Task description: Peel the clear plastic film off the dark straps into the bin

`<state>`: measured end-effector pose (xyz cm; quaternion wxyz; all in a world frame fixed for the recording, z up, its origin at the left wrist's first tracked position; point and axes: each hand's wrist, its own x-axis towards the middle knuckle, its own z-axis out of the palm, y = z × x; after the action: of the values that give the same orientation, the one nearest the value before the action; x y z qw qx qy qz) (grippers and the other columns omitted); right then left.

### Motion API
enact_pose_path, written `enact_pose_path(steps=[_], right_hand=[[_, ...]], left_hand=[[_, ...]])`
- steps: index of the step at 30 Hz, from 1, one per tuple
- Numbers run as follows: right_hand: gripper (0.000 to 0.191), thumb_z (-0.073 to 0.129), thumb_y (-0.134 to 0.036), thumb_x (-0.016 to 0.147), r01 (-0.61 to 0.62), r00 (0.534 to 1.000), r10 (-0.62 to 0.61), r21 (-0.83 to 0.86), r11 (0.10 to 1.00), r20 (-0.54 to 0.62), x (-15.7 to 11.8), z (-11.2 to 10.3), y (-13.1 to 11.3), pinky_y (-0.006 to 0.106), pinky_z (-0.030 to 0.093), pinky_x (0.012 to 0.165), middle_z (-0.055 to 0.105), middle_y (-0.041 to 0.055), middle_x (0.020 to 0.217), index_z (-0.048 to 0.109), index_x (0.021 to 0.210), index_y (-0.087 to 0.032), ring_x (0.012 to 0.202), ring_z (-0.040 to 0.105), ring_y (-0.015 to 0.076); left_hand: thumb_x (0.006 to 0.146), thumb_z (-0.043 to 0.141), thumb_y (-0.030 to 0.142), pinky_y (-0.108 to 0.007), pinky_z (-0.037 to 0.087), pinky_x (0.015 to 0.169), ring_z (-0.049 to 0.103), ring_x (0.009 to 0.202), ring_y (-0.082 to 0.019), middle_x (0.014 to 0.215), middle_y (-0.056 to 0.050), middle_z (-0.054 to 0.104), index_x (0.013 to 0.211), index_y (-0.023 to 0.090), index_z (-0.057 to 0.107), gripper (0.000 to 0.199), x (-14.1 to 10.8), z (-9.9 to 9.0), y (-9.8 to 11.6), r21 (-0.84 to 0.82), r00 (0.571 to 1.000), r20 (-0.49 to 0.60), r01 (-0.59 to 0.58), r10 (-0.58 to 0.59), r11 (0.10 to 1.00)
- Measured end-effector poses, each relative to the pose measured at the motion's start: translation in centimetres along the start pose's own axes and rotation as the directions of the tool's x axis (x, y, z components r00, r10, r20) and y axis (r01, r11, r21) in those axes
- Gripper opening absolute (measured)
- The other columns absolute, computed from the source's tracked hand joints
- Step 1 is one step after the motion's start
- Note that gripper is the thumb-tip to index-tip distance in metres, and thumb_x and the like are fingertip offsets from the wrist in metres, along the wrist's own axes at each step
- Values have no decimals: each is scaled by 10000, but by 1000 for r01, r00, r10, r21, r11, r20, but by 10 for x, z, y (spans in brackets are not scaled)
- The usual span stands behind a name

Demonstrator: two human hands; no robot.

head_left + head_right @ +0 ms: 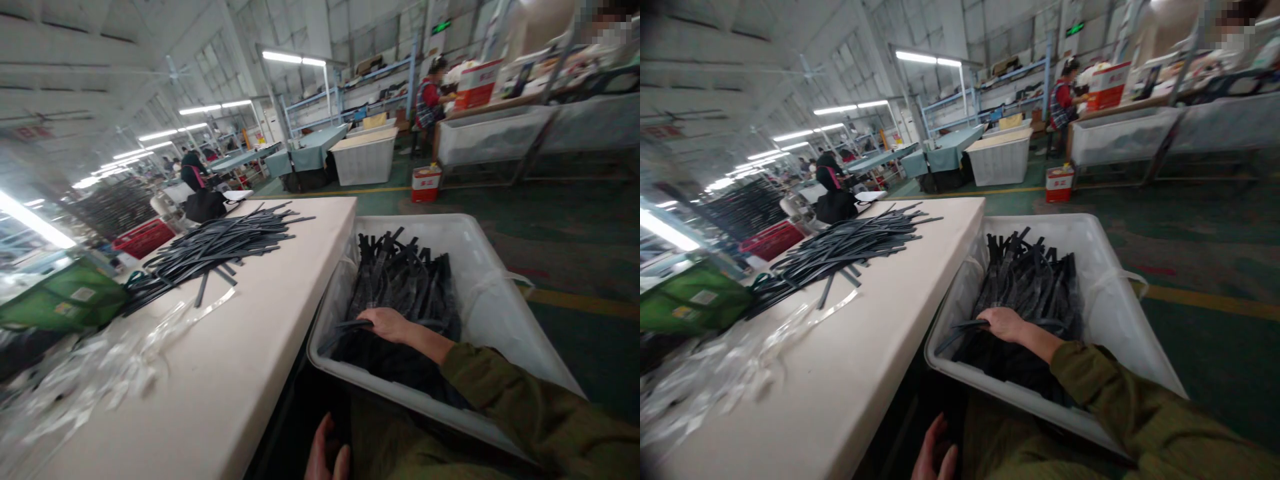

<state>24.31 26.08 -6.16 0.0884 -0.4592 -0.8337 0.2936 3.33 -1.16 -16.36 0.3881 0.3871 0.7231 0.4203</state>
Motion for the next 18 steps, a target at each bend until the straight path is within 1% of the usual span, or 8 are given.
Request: enact_pose_path(steps=[2, 5, 7, 10, 12, 14, 16, 18], right_hand=[[242, 570, -404, 920, 40, 999, -40, 16, 999, 35, -11, -1, -14, 326, 509, 810, 762, 75, 984, 738, 956, -234, 958, 695, 266], [490, 403, -593, 953, 106, 985, -119, 111, 988, 123, -25, -5, -32, 295, 509, 637, 737, 75, 831, 708, 913, -211, 724, 683, 232], [642, 354, -738, 905, 43, 953, -150, 373, 927, 262, -33, -2, -44, 257, 458, 491, 704, 69, 788, 674, 987, -188, 595, 612, 192], [789, 362, -864, 803, -51, 903, -200, 558, 828, 380, -45, 17, -61, 238, 391, 429, 662, 47, 742, 650, 1039, -169, 504, 506, 147], [800, 359, -890, 777, -56, 907, -196, 568, 821, 373, -51, 34, -71, 246, 394, 447, 638, 39, 724, 660, 964, -173, 523, 511, 155], [741, 361, -863, 803, -23, 927, -191, 557, 830, 322, -54, 48, -77, 267, 438, 514, 630, 36, 709, 660, 870, -189, 595, 562, 188], [665, 370, -807, 850, 13, 941, -195, 548, 837, 275, -55, 59, -78, 300, 483, 610, 644, 38, 708, 662, 819, -211, 659, 604, 218], [618, 370, -778, 866, 0, 953, -169, 559, 829, 251, -53, 68, -74, 343, 511, 675, 668, 48, 719, 687, 811, -250, 705, 643, 251]], left_hand=[[771, 646, 456, -342, 530, 925, 694, 1003, -262, 1236, -158, 688, 1283, 139, 617, 603, -5, -6, 15, -23, 1000, -4, -12, 12, 1000], [819, 651, 417, -359, 513, 960, 672, 1047, -260, 1214, -146, 698, 1239, 159, 656, 493, -7, -22, 44, -49, 997, -59, -59, 57, 997], [854, 639, 408, -361, 521, 945, 673, 1033, -254, 1175, -133, 712, 1197, 176, 682, 416, -1, -38, 65, -39, 986, -115, -124, 118, 992], [919, 574, 385, -341, 537, 890, 683, 956, -216, 1092, -92, 730, 1152, 208, 692, 315, 22, -71, 101, 65, 953, -163, -248, 256, 966], [937, 549, 354, -328, 540, 868, 682, 924, -192, 1046, -62, 731, 1135, 228, 687, 272, 49, -98, 128, 195, 920, -155, -328, 359, 924], [935, 546, 323, -321, 544, 862, 679, 929, -183, 1057, -50, 723, 1139, 239, 679, 257, 88, -126, 155, 339, 890, -150, -364, 431, 868], [938, 533, 297, -299, 548, 866, 671, 998, -175, 1164, -48, 696, 1189, 248, 650, 282, 134, -150, 177, 498, 895, -140, -307, 424, 811], [939, 526, 280, -307, 516, 952, 635, 1121, -183, 1315, -62, 630, 1267, 236, 600, 339, 183, -167, 192, 630, 905, -173, -202, 388, 750]])
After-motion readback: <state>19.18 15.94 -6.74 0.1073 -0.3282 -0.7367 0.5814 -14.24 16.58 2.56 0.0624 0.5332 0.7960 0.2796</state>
